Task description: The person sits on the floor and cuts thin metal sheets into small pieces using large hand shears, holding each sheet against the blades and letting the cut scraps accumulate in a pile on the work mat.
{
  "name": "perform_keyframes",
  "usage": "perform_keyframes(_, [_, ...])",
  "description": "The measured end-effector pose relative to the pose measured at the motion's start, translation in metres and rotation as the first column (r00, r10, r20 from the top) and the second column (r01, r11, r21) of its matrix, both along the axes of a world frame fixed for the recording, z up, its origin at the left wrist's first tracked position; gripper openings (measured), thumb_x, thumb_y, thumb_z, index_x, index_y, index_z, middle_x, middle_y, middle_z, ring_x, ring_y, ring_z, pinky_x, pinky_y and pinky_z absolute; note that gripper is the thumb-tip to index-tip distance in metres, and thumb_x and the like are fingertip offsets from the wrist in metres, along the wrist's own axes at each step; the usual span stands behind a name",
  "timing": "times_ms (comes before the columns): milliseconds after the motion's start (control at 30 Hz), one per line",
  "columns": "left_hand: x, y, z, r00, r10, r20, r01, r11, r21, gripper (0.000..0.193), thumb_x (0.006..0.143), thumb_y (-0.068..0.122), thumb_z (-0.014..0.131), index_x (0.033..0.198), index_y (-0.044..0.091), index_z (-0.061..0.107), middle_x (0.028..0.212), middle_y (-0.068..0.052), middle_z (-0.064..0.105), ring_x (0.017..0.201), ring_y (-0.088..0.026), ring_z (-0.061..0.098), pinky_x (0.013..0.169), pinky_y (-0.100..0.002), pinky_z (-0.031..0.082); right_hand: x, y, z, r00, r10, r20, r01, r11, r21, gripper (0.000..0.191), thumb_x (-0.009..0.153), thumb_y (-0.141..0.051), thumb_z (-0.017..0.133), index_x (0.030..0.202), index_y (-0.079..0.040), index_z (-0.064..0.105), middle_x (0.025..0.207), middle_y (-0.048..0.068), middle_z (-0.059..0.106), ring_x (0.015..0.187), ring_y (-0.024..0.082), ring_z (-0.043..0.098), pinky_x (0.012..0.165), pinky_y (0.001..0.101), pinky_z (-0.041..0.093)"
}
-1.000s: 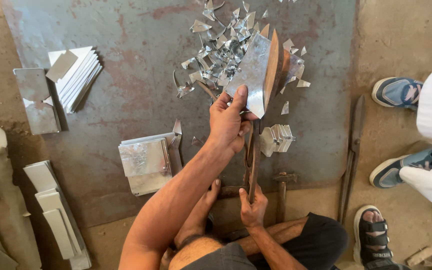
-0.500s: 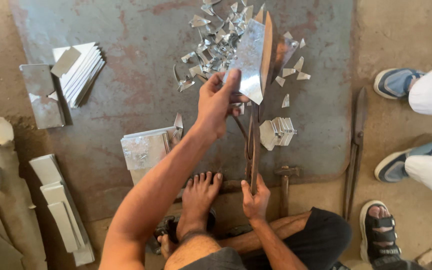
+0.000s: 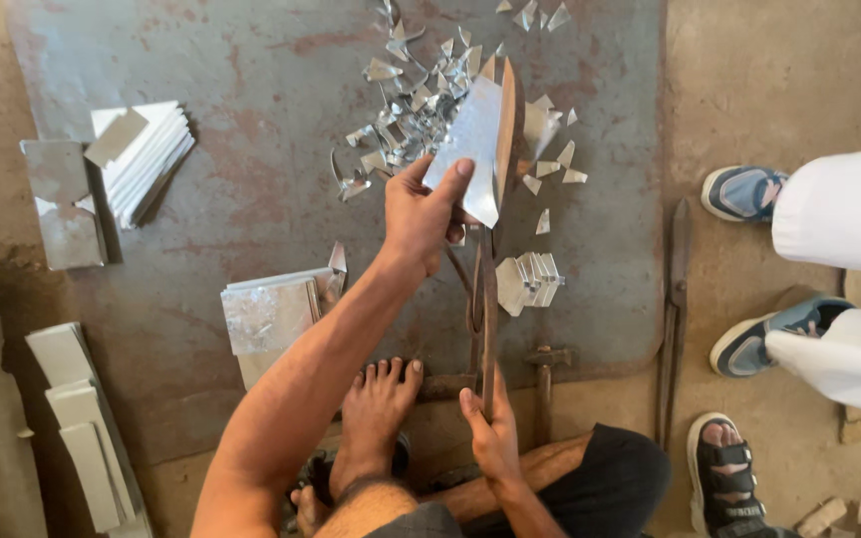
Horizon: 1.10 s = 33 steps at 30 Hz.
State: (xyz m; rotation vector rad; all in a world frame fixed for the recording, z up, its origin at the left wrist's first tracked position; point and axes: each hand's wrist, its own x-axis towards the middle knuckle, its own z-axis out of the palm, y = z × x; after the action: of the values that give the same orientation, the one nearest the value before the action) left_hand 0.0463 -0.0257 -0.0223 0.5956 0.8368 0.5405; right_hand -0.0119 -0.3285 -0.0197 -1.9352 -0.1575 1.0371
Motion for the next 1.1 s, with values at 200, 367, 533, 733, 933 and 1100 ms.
perform_keyframes(200, [0.0, 0.009, -0.004, 0.995, -0.067, 0.07, 0.071, 0.996, -0.052, 0.038, 0.091, 0.024, 0.078, 0.105, -0.008, 0.063, 0.065, -0.002, 0.06, 0.046, -0.012, 0.062, 0.033, -0.026, 0.037, 0.007, 0.003, 0.014, 0.98, 0.003, -0.198, -0.029, 0.991, -0.128, 0.065, 0.098, -0.037, 0.053, 0.157, -0.012, 0.038, 0.166, 0.006, 0.036, 0.155, 0.02, 0.024, 0.12, 0.036, 0.023])
perform_keyframes(367, [-0.001, 0.006, -0.007, 0.998, -0.052, 0.021, 0.054, 0.995, -0.08, 0.037, 0.089, 0.023, 0.079, 0.117, 0.006, 0.061, 0.066, -0.003, 0.061, 0.046, -0.014, 0.063, 0.031, -0.027, 0.036, 0.008, 0.01, -0.011, 0.999, 0.008, -0.042, -0.01, 0.998, -0.054, 0.071, 0.095, -0.033, 0.062, 0.157, -0.007, 0.041, 0.154, 0.016, 0.05, 0.136, 0.031, 0.046, 0.111, 0.039, 0.035])
perform_keyframes(533, [-0.001, 0.0, -0.011, 0.979, -0.017, 0.202, 0.061, 0.975, -0.215, 0.03, 0.094, 0.026, 0.075, 0.112, 0.005, 0.065, 0.082, -0.006, 0.073, 0.054, -0.013, 0.067, 0.033, -0.023, 0.033, 0.015, 0.011, -0.042, 0.998, 0.045, -0.039, -0.044, 0.998, 0.033, 0.072, 0.092, -0.025, 0.064, 0.154, -0.001, 0.036, 0.156, 0.013, 0.047, 0.139, 0.025, 0.046, 0.113, 0.0375, 0.036])
perform_keyframes(733, [-0.001, -0.004, -0.013, 0.979, 0.001, 0.203, 0.045, 0.973, -0.225, 0.028, 0.094, 0.027, 0.075, 0.109, 0.006, 0.065, 0.082, -0.007, 0.073, 0.054, -0.013, 0.067, 0.033, -0.023, 0.031, 0.014, 0.004, -0.047, 0.977, 0.115, 0.18, -0.121, 0.992, 0.022, 0.06, 0.088, -0.015, 0.062, 0.143, 0.005, 0.053, 0.143, 0.018, 0.062, 0.135, 0.027, 0.055, 0.112, 0.0373, 0.04])
perform_keyframes(933, [-0.003, -0.006, -0.016, 0.976, 0.019, 0.217, 0.03, 0.975, -0.22, 0.028, 0.094, 0.028, 0.075, 0.108, 0.006, 0.064, 0.081, -0.006, 0.072, 0.054, -0.013, 0.066, 0.033, -0.023, 0.032, 0.012, -0.001, -0.061, 0.993, 0.044, 0.112, -0.038, 0.997, -0.061, 0.056, 0.086, -0.008, 0.063, 0.14, 0.004, 0.063, 0.1, 0.02, 0.07, 0.083, 0.023, 0.063, 0.073, 0.0344, 0.055])
perform_keyframes(1100, [-0.004, -0.008, -0.011, 0.981, 0.011, 0.193, 0.026, 0.981, -0.19, 0.03, 0.093, 0.028, 0.076, 0.109, 0.006, 0.064, 0.081, -0.006, 0.072, 0.053, -0.012, 0.065, 0.033, -0.022, 0.033, 0.009, 0.001, -0.056, 0.996, 0.009, 0.084, -0.011, 1.0, 0.021, 0.059, 0.085, -0.01, 0.062, 0.143, 0.001, 0.056, 0.117, 0.015, 0.071, 0.087, 0.019, 0.067, 0.062, 0.0325, 0.061])
